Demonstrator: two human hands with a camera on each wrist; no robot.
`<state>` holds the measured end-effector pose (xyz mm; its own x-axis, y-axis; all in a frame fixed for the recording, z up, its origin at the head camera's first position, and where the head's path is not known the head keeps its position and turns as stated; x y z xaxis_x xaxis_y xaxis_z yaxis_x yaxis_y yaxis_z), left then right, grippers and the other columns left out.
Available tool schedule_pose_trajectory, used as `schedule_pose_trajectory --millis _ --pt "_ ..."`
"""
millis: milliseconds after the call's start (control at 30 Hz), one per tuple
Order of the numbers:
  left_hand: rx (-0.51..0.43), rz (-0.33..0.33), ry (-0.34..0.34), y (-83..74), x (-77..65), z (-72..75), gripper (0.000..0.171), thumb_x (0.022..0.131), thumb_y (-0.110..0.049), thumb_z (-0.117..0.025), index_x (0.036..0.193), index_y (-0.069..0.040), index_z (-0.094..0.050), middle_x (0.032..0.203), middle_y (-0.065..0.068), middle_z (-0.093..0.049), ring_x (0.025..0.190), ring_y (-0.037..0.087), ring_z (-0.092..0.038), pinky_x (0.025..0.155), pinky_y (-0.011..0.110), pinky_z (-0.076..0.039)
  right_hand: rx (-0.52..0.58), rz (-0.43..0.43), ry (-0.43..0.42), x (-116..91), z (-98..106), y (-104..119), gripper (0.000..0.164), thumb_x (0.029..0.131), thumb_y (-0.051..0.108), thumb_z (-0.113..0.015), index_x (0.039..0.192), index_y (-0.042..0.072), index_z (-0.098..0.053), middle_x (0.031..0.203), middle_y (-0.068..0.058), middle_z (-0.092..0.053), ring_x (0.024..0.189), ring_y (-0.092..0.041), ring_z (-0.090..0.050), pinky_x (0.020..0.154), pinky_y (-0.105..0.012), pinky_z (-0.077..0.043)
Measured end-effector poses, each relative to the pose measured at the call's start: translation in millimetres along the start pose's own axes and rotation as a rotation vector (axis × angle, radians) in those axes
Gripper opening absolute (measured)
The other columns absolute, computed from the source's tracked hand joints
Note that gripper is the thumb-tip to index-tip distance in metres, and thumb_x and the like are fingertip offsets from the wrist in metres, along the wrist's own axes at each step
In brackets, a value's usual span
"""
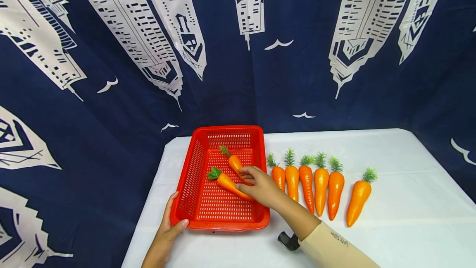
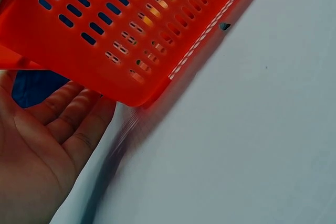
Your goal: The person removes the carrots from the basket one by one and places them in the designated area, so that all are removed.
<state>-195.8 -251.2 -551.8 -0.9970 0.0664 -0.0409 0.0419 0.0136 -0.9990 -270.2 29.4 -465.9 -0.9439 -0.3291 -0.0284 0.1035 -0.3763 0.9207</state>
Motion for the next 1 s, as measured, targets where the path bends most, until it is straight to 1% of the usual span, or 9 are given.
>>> schedule_pose_trajectory --millis 167,333,633,833,1000 --pt "-0.008 -0.003 0.007 -0.1 0.3 0.1 0.085 0.094 -0.003 -0.06 0.161 -0.029 -0.015 0.161 0.004 -0.017 0.133 -0.001 -0.04 0.102 0.012 -0.038 -0.032 0.011 0.01 6 -5 3 0.048 0.093 0.023 -0.073 0.136 0.007 -0.059 0.137 -0.012 -0.06 0.126 -0.03 -0.062 0.104 -0.045 -0.051" --pt "-0.012 0.008 0.003 1.4 0.7 0.4 0.086 0.093 -0.003 -0.061 0.161 -0.03 -0.015 0.16 0.003 -0.018 0.133 -0.001 -0.041 0.102 0.012 -0.038 -0.042 0.02 0.048 15 -15 4 0.053 0.093 0.023 -0.072 0.139 0.004 -0.056 0.14 -0.014 -0.058 0.127 -0.032 -0.06 0.106 -0.047 -0.05" --pt "-0.013 0.004 0.004 3.5 1.4 2.0 0.086 0.093 -0.003 -0.061 0.161 -0.03 -0.016 0.16 0.001 -0.019 0.133 -0.001 -0.041 0.103 0.012 -0.038 -0.051 0.028 0.081 31 -33 0 0.061 0.092 0.025 -0.074 0.141 -0.002 -0.052 0.134 -0.019 -0.06 0.123 -0.034 -0.061 0.105 -0.048 -0.05" --pt "-0.01 0.011 0.004 5.7 1.5 3.1 0.087 0.092 -0.003 -0.062 0.161 -0.03 -0.015 0.16 0.0 -0.019 0.133 -0.001 -0.04 0.103 0.012 -0.037 -0.123 0.002 0.09 40 -42 -5 0.066 0.091 0.03 -0.076 0.143 -0.002 -0.051 0.133 -0.018 -0.06 0.123 -0.032 -0.061 0.105 -0.046 -0.05" --pt "-0.002 0.017 -0.003 5.6 1.5 3.2 0.087 0.092 -0.004 -0.062 0.161 -0.031 -0.016 0.161 0.0 -0.018 0.133 -0.001 -0.04 0.103 0.012 -0.037 -0.182 -0.031 0.095 42 -45 -8 0.072 0.09 0.037 -0.077 0.145 0.0 -0.05 0.136 -0.017 -0.059 0.124 -0.031 -0.06 0.106 -0.046 -0.049"
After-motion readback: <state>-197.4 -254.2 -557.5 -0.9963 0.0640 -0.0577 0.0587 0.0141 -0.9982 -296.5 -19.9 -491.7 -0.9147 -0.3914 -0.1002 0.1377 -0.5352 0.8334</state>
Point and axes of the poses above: each hand's wrist, its own x-axis towards the middle knuckle, its own z-axis out of the back of the hand, y = z × x, the point moved 8 cm from there along x, towards the middle knuckle
